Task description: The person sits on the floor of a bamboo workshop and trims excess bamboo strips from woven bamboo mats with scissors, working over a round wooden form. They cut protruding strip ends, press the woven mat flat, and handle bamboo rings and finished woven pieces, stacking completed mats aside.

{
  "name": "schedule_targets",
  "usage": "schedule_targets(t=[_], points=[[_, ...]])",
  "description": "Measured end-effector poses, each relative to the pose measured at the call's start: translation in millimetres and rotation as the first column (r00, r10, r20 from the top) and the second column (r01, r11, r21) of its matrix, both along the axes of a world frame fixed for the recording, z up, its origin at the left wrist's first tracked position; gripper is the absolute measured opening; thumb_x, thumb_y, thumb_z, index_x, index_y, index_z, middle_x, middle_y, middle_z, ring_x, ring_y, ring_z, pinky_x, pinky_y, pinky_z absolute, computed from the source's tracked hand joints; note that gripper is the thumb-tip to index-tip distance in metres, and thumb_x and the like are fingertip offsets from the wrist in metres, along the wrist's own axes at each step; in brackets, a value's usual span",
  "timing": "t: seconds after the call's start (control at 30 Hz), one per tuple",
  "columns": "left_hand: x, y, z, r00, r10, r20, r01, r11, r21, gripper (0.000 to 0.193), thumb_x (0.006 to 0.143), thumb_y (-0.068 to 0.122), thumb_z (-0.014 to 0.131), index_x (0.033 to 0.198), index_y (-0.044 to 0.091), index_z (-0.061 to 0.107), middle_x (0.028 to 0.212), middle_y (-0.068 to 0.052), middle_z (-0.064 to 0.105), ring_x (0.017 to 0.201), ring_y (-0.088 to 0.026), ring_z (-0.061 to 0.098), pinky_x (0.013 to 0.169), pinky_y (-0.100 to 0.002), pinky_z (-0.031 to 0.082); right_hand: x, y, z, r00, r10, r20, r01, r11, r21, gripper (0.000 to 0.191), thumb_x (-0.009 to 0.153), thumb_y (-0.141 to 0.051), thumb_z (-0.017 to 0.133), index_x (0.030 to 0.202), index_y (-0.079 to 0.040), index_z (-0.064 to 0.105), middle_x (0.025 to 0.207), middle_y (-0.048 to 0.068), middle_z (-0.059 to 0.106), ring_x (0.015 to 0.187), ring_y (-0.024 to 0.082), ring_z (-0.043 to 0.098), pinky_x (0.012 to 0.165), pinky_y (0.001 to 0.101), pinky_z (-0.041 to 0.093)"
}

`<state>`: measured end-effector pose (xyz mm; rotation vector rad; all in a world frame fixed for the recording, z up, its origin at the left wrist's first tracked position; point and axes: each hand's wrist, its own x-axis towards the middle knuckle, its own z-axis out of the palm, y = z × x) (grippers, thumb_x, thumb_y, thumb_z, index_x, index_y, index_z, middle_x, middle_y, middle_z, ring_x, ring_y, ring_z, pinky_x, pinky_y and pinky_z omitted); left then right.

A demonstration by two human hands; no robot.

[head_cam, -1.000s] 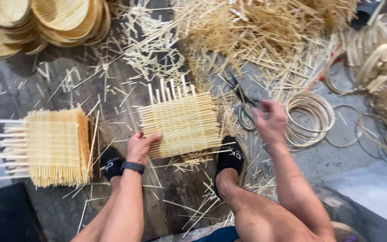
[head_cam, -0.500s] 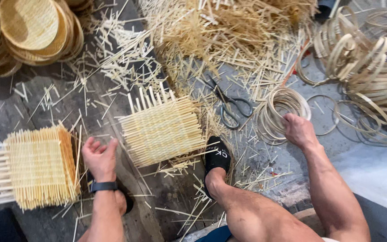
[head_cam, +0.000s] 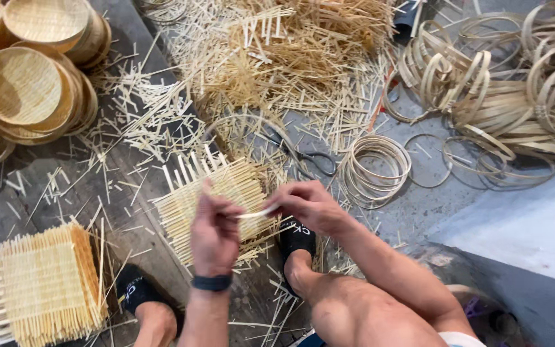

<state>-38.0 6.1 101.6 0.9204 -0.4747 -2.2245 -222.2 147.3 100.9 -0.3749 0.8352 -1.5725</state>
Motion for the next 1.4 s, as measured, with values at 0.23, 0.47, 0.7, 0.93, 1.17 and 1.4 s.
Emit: schedule_targets(t=[0.23, 0.47, 0.7, 0.93, 1.17, 1.4], points=[[38, -36, 21, 0.86, -0.341, 0.379, 0.392, 0.917, -0.066, 0.037, 0.099, 0.019, 0.064, 0.127, -0.004, 0.069, 0.068, 0.001, 0.053, 0.052, -0.007, 0.039, 0.044, -0.022, 0.028, 13, -39, 40, -0.019, -0.309, -0.951, 0.135, 0.942, -0.308, 0.05, 0.075, -0.022, 0.084, 0.116, 0.001, 0.068, 0.114, 0.016, 0.065, 0.106, 0.032, 0.065, 0.091, 0.0376, 0.055], [44, -44, 24, 0.788, -0.45, 0.421, 0.415, 0.893, 0.176, 0.041, 0.098, 0.044, 0.051, 0.088, 0.007, 0.068, 0.063, -0.001, 0.056, 0.051, -0.011, 0.047, 0.042, -0.025, 0.031, 43, -74, 19, 0.036, -0.246, -0.969, -0.236, 0.94, -0.247, 0.019, 0.094, -0.021, 0.076, 0.099, -0.005, 0.067, 0.096, 0.006, 0.059, 0.092, 0.022, 0.062, 0.077, 0.0341, 0.056], [34, -43, 13, 0.721, -0.491, 0.489, 0.429, 0.871, 0.241, 0.071, 0.096, 0.077, 0.033, 0.054, 0.019, 0.039, 0.049, 0.008, 0.029, 0.038, -0.007, 0.024, 0.036, -0.026, 0.017, 67, -93, 15, -0.229, -0.314, -0.921, -0.269, 0.93, -0.25, 0.015, 0.086, -0.017, 0.068, 0.098, -0.006, 0.067, 0.092, 0.006, 0.054, 0.089, 0.022, 0.056, 0.074, 0.0343, 0.053], [21, -44, 1, 0.844, -0.399, 0.359, 0.307, 0.907, 0.287, 0.067, 0.097, 0.076, 0.035, 0.059, 0.021, 0.04, 0.049, 0.009, 0.027, 0.04, -0.007, 0.022, 0.037, -0.025, 0.017, 61, -102, -6, -0.132, -0.27, -0.954, -0.221, 0.946, -0.237, 0.016, 0.088, -0.018, 0.071, 0.101, -0.008, 0.069, 0.093, 0.006, 0.057, 0.089, 0.023, 0.06, 0.076, 0.035, 0.054], [36, -59, -14, 0.999, 0.004, -0.052, 0.0, 0.997, 0.079, 0.037, 0.103, 0.043, 0.058, 0.092, 0.009, 0.066, 0.063, 0.004, 0.041, 0.055, -0.01, 0.036, 0.049, -0.026, 0.03, -27, -96, 14, 0.776, 0.316, -0.546, -0.048, 0.893, 0.448, 0.036, 0.102, -0.028, 0.055, 0.132, -0.014, 0.068, 0.102, 0.004, 0.077, 0.087, 0.016, 0.074, 0.083, 0.0317, 0.06], [42, -69, 16, 0.967, -0.241, -0.079, 0.247, 0.966, 0.077, 0.036, 0.094, 0.031, 0.058, 0.088, -0.003, 0.07, 0.063, 0.002, 0.049, 0.056, -0.01, 0.043, 0.049, -0.025, 0.035, -53, -84, 62, 0.865, 0.399, -0.306, -0.25, 0.869, 0.427, 0.039, 0.104, -0.032, 0.057, 0.11, 0.003, 0.074, 0.078, 0.005, 0.067, 0.067, 0.015, 0.063, 0.065, 0.0315, 0.056]])
